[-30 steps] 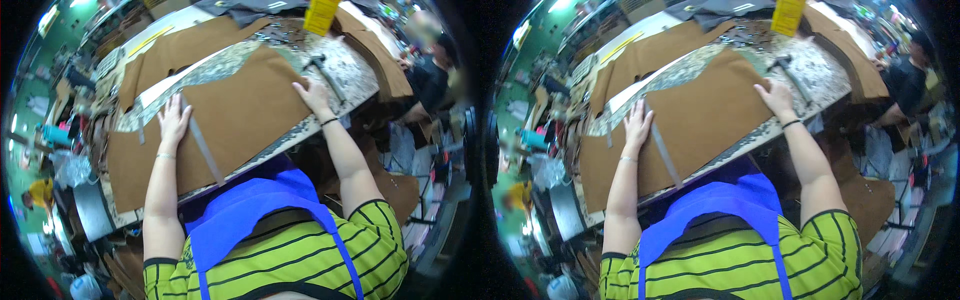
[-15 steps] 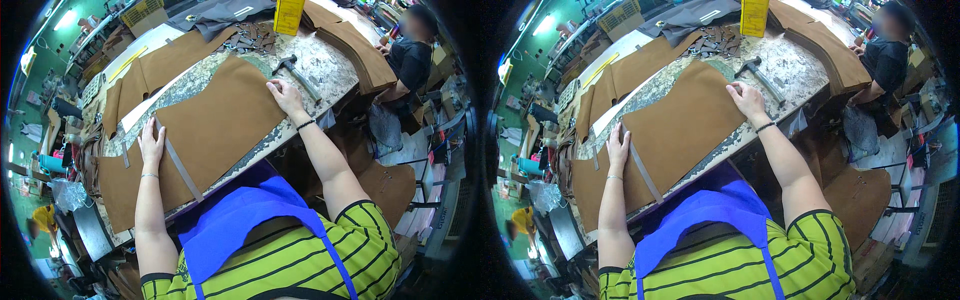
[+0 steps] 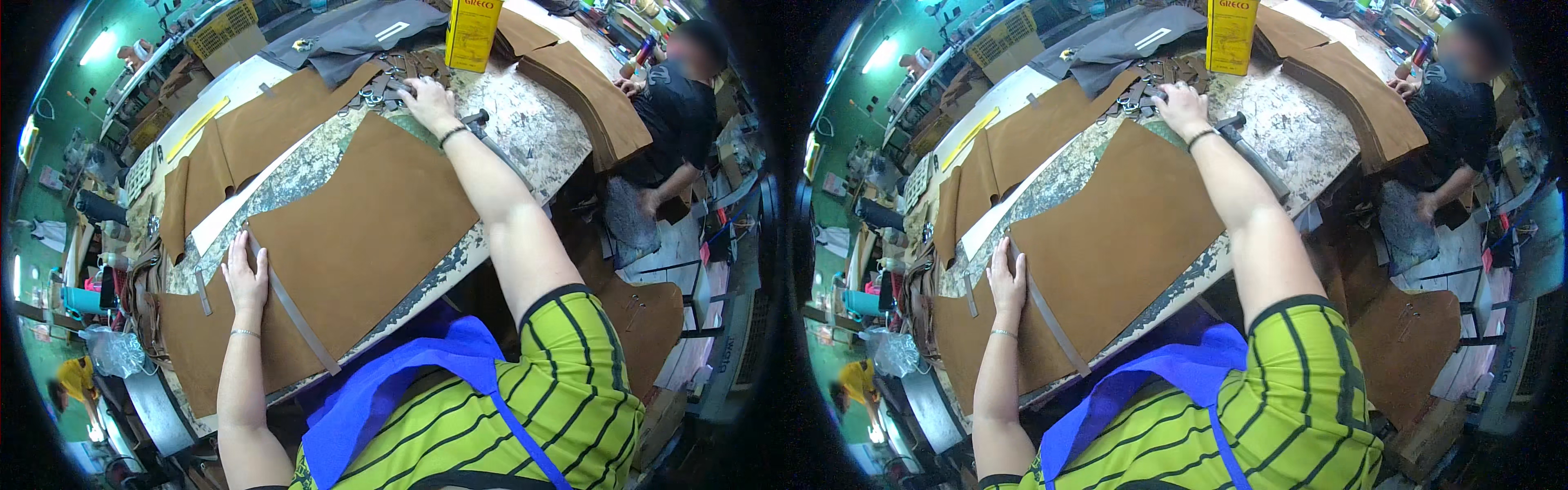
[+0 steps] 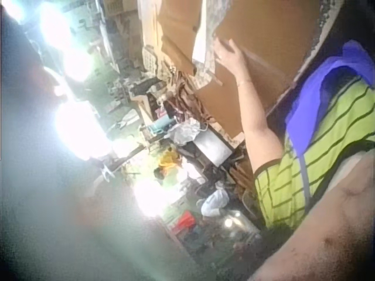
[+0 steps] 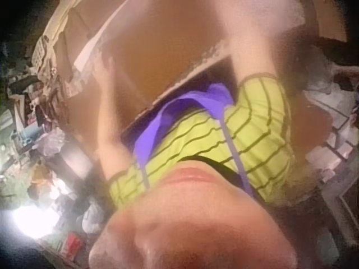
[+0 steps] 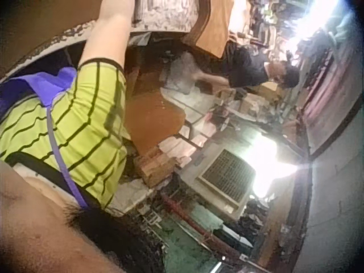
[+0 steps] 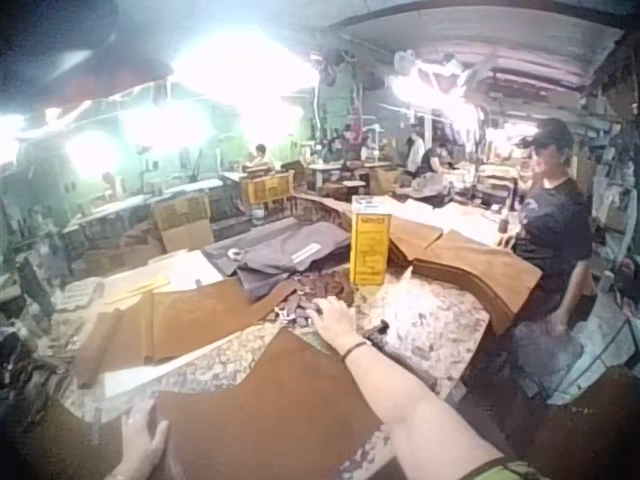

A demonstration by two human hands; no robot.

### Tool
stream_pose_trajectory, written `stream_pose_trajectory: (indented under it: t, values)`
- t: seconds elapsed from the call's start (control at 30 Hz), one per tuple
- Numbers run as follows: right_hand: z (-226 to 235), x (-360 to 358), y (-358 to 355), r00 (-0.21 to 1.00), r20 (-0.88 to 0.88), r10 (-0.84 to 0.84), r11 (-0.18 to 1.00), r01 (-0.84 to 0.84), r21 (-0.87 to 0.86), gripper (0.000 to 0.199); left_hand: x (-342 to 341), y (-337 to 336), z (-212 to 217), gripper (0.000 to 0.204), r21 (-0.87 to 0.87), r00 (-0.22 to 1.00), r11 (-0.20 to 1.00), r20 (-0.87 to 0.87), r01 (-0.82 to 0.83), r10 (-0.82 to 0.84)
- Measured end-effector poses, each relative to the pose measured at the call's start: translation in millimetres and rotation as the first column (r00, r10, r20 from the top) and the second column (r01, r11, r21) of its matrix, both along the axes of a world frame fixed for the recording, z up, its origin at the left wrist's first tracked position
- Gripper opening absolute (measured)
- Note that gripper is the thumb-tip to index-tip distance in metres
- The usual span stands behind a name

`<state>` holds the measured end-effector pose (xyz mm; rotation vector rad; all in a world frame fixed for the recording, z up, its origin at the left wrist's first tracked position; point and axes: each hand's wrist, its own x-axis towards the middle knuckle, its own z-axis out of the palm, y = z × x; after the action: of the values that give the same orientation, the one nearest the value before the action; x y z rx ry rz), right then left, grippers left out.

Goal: Assembling leather pieces by placing straps and hammering them into place.

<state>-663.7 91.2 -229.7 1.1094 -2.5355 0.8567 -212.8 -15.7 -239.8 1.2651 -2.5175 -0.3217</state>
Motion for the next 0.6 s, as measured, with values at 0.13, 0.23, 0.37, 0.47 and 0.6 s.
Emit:
stream_pose_trajectory:
  t: [0.13, 0.23, 0.37, 0.47, 0.6]
  values:
    - [-1, 2, -23, 0.998, -0.014, -0.067, 0.985, 0.069, 0.160, 0.026, 3, -1, 0, 0.054, 0.001, 1.000, 1.000, 0.011, -0.015, 0.015]
    - [-4, 7, -18, 0.992, -0.096, -0.085, 0.995, 0.090, 0.039, 0.017, 1, -2, 1, 0.054, 0.008, 1.000, 1.000, 0.010, -0.008, 0.008]
    - [-14, -4, 1, 0.972, 0.126, 0.196, 0.756, -0.068, -0.651, 0.015, -2, -4, -1, 0.053, -0.004, 1.000, 1.000, 0.024, -0.003, 0.003]
    - [-6, -8, 17, 0.654, 0.350, 0.670, 0.263, 0.231, -0.937, 0.018, 1, -7, 1, 0.053, -0.014, 1.000, 1.000, 0.026, 0.014, -0.013]
    - [5, -20, 33, 0.521, 0.386, 0.761, 0.176, 0.407, -0.896, 0.020, 6, -5, -2, 0.052, -0.010, 1.000, 1.000, 0.020, 0.010, -0.010]
